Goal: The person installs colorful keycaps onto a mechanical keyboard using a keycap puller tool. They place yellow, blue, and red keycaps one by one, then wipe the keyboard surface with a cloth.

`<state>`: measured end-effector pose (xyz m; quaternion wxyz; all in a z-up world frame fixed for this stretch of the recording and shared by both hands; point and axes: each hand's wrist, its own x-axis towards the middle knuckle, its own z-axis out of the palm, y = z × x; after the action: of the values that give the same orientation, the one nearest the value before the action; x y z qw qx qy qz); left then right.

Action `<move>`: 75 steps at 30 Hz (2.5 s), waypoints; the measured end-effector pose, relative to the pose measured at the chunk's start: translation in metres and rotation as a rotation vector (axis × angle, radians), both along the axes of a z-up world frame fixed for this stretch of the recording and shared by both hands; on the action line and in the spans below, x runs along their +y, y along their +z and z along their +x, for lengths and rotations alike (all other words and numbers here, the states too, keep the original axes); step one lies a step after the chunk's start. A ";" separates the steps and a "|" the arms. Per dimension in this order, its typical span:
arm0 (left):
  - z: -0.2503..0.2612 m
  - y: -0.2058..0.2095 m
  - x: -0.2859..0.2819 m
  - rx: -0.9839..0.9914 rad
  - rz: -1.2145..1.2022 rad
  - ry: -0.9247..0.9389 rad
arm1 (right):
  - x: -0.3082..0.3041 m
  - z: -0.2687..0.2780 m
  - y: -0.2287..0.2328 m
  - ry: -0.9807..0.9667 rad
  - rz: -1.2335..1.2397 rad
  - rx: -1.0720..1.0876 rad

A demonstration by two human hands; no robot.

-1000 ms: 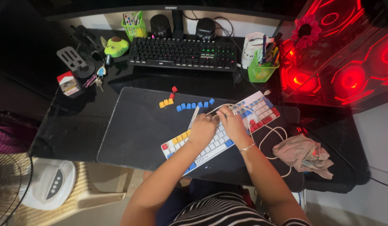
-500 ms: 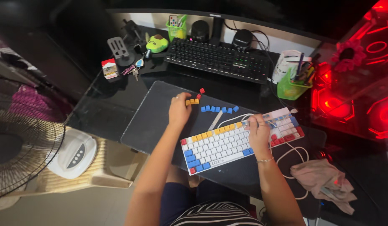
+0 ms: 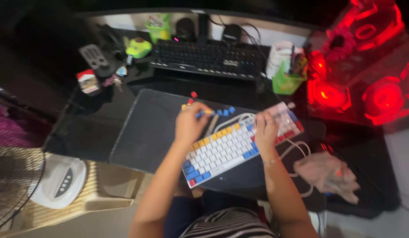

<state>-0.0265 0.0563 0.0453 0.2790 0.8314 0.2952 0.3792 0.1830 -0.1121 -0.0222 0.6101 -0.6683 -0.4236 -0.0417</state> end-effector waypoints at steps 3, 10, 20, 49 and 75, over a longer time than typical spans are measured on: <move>0.035 0.006 -0.039 0.009 -0.065 -0.247 | -0.004 0.011 -0.004 -0.016 0.064 0.154; 0.078 -0.027 -0.048 0.079 -0.143 -0.287 | -0.001 0.015 -0.005 -0.042 0.006 0.149; 0.085 -0.051 -0.056 0.104 -0.067 -0.218 | 0.006 0.005 -0.002 -0.010 -0.138 0.098; 0.078 -0.062 -0.056 0.144 0.193 -0.227 | 0.031 0.001 0.045 0.065 -0.597 -0.010; -0.013 -0.071 0.066 0.198 0.057 0.232 | 0.003 -0.007 0.015 0.080 -0.223 0.059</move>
<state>-0.0393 0.1228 -0.0257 0.1792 0.8327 0.4042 0.3333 0.1764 -0.1092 -0.0072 0.5454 -0.7155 -0.4337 0.0499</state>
